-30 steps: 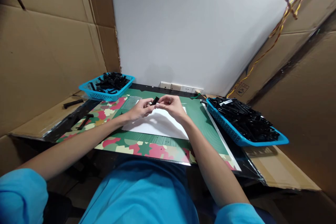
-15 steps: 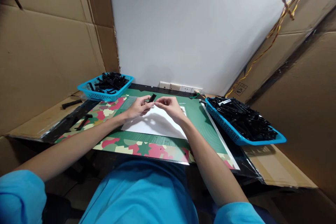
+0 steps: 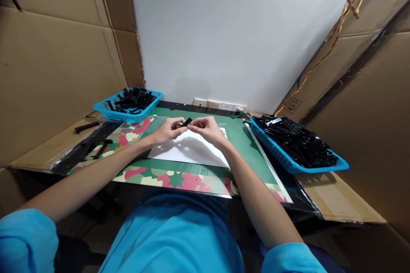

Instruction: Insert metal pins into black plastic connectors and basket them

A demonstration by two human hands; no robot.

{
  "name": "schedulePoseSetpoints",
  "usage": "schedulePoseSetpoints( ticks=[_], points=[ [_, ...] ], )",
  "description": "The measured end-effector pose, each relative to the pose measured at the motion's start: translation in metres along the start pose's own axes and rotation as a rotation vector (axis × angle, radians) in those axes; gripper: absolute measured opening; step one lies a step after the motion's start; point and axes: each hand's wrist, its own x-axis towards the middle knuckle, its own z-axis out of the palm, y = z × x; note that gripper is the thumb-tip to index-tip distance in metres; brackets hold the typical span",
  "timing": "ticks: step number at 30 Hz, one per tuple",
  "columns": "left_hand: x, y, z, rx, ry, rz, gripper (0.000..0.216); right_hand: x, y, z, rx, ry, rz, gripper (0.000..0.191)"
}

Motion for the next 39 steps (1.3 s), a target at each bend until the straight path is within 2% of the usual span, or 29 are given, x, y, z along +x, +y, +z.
schedulePoseSetpoints(
  ticks=[3,5,8,11,14,17,21,29,39],
  points=[
    [0.000,0.002,0.001,-0.129,-0.025,-0.059,0.037,0.001,0.001,0.001,-0.003,0.026,-0.039,0.037],
    [0.000,0.004,0.003,-0.253,-0.025,-0.102,0.041,0.001,0.001,0.001,-0.038,0.144,-0.100,0.036],
    [0.000,0.008,0.005,-0.363,-0.020,-0.120,0.048,-0.002,-0.001,0.003,-0.210,0.347,-0.270,0.028],
    [-0.002,0.013,0.007,-0.378,-0.017,-0.092,0.050,-0.006,-0.003,0.009,-0.421,0.409,-0.442,0.022],
    [-0.003,0.015,0.008,-0.368,-0.009,-0.063,0.048,-0.010,-0.004,0.018,-0.550,0.388,-0.572,0.020],
    [-0.003,0.017,0.008,-0.363,0.013,-0.041,0.047,-0.010,-0.002,0.027,-0.583,0.324,-0.624,0.017],
    [-0.004,0.018,0.006,-0.339,0.048,-0.011,0.049,-0.010,0.000,0.031,-0.578,0.258,-0.598,0.018],
    [-0.004,0.012,0.004,-0.241,0.069,0.023,0.050,-0.010,-0.002,0.032,-0.540,0.235,-0.548,0.020],
    [-0.007,0.014,0.005,-0.038,0.082,0.084,0.045,-0.010,-0.002,0.027,-0.572,0.169,-0.566,0.018]
  ],
)
